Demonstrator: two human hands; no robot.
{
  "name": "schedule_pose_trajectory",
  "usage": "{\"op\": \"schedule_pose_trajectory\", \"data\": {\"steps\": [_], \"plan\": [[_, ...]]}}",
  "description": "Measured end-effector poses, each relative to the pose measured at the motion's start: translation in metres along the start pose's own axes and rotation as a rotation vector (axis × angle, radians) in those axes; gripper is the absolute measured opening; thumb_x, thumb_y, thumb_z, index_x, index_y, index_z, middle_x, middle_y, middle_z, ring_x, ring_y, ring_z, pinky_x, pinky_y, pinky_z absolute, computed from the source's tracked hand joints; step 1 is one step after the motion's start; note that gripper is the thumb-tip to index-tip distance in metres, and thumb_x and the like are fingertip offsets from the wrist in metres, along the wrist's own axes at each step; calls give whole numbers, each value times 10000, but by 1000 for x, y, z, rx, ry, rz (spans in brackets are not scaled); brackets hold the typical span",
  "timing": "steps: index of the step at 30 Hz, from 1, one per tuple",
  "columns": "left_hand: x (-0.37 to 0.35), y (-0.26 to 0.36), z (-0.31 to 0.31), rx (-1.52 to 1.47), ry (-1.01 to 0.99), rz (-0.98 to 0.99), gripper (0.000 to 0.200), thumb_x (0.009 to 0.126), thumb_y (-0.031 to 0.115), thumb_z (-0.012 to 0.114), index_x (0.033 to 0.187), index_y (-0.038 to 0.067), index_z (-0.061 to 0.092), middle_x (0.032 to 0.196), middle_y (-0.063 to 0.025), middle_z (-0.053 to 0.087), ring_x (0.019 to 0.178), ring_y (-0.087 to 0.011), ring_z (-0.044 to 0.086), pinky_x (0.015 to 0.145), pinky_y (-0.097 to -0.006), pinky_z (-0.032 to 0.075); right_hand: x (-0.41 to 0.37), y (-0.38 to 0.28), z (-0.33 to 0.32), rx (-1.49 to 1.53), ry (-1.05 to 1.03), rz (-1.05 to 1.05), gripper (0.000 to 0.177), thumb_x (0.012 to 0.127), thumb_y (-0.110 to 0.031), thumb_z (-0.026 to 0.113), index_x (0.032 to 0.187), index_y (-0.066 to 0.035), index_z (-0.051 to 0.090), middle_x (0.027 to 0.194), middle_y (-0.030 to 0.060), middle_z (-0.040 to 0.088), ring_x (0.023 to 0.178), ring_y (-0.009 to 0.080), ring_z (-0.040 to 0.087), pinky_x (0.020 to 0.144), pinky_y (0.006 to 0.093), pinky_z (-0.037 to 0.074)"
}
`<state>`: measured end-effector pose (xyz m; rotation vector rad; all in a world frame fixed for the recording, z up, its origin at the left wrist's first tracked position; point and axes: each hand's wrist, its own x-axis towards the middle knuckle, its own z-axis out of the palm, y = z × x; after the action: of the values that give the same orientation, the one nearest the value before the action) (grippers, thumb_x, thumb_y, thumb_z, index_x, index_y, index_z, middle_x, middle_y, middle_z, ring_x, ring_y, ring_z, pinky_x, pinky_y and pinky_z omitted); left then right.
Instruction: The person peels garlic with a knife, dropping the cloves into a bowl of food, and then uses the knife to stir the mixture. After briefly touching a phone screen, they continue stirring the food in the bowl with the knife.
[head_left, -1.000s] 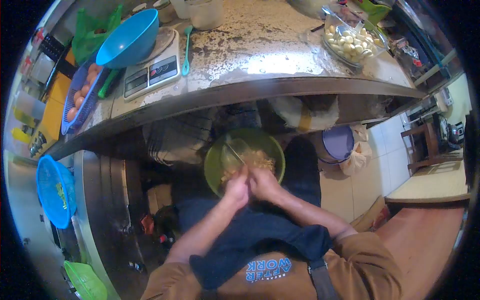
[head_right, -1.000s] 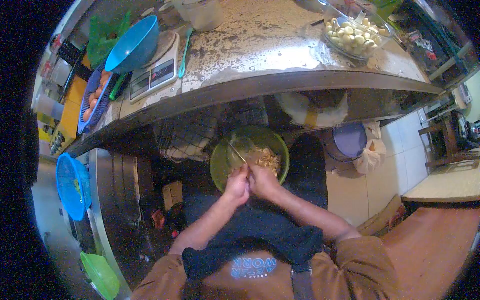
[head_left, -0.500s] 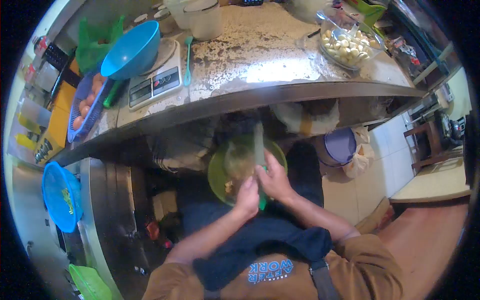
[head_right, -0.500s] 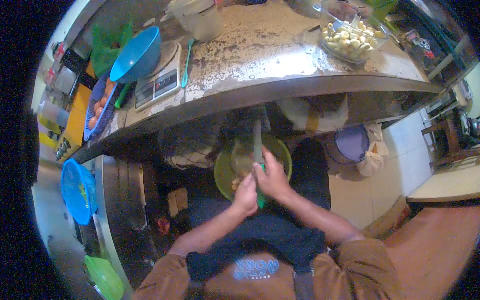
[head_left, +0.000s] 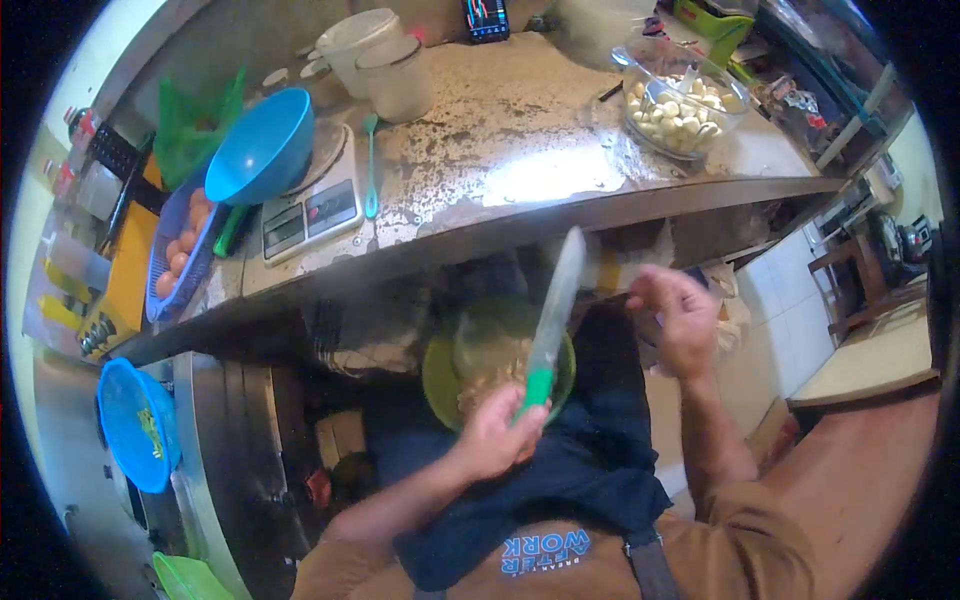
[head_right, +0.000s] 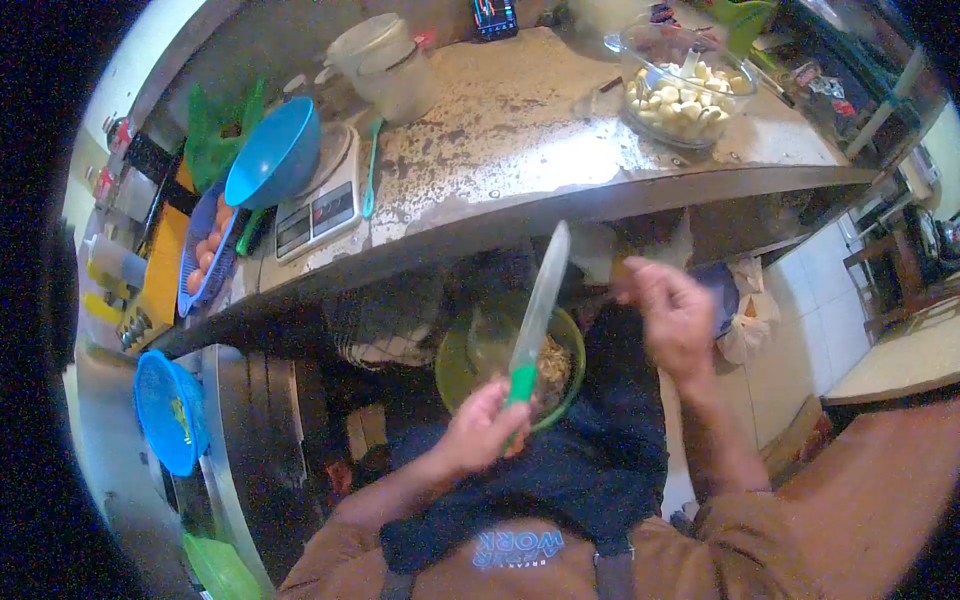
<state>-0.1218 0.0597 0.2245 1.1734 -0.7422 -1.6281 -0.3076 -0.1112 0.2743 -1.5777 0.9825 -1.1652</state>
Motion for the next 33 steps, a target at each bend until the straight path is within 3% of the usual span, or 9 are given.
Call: {"op": "schedule_pose_trajectory", "data": {"steps": [4, 6, 8, 10, 13, 19, 22, 23, 33], "plan": [[-25, 48, -13, 42, -282, -260, 206, 890, 183, 605, 1013, 54, 502, 734, -11, 503, 557, -95, 481, 486, -227, 391, 59, -28, -24, -84, 84, -131, 311, 951, -237, 523, 1024, 42, 640, 822, 67, 660, 711, 106, 579, 646, 226, 474], [-26, 62, -21, 637, -331, 517, 277, 842, 180, 673, 1029, 52, 514, 829, -14, 520, 704, -101, 522, 613, -239, 436, 91, -30, -17, -121, 178, -228, 278, 924, -213, 560, 1023, 33, 642, 855, 92, 670, 730, 131, 606, 661, 251, 490], [-39, 107, -14, 418, -89, 145, 348, 767, 211, 757, 987, 70, 528, 861, -13, 530, 821, -98, 534, 722, -264, 447, 117, -28, 2, -238, 128, -288, 277, 902, -207, 583, 1058, 18, 628, 884, 116, 672, 754, 162, 628, 685, 272, 500], [-10, 129, -31, 629, 72, 597, 292, 767, 182, 747, 806, 100, 470, 724, 28, 501, 671, -78, 513, 608, -249, 432, 142, -28, 30, -390, -36, -337, 338, 861, -198, 619, 1143, -15, 580, 946, 164, 666, 830, 232, 653, 749, 325, 512], [49, 180, -30, 543, 289, 715, 237, 850, 138, 626, 750, 111, 413, 554, 18, 436, 423, -85, 436, 381, -245, 357, 193, -30, 75, -690, -317, -372, 525, 835, -188, 622, 1304, -55, 427, 1042, 213, 632, 992, 358, 604, 857, 415, 481], [212, 255, -61, 831, 687, 1212, 194, 752, 160, 651, 800, 19, 527, 633, -73, 546, 580, -196, 547, 567, -349, 433, 360, 1, 135, -807, -243, -352, 586, 799, -191, 595, 1342, -97, 394, 1000, 238, 629, 920, 370, 616, 817, 418, 488], [231, 273, -45, 627, 664, 938, 167, 751, 151, 618, 806, 8, 551, 783, -169, 571, 753, -324, 567, 675, -424, 438, 390, 22, 153, -734, -212, -302, 575, 772, -153, 609, 1319, -137, 434, 1009, 236, 632, 930, 381, 620, 814, 444, 490], [269, 268, -64, 756, 786, 1139, 171, 746, 139, 603, 828, -2, 555, 832, -204, 568, 787, -374, 554, 699, -450, 439, 398, 24, 159, -648, -169, -280, 570, 746, -105, 626, 1293, -160, 474, 1020, 226, 637, 936, 380, 624, 805, 461, 492], [293, 253, -87, 865, 744, 1014, 225, 738, 170, 602, 882, 3, 561, 874, -203, 572, 839, -380, 562, 727, -462, 446, 418, 38, 175, -809, -15, -481, 603, 715, -309, 703, 1272, -196, 500, 961, 175, 661, 868, 357, 639, 769, 469, 505]]}}
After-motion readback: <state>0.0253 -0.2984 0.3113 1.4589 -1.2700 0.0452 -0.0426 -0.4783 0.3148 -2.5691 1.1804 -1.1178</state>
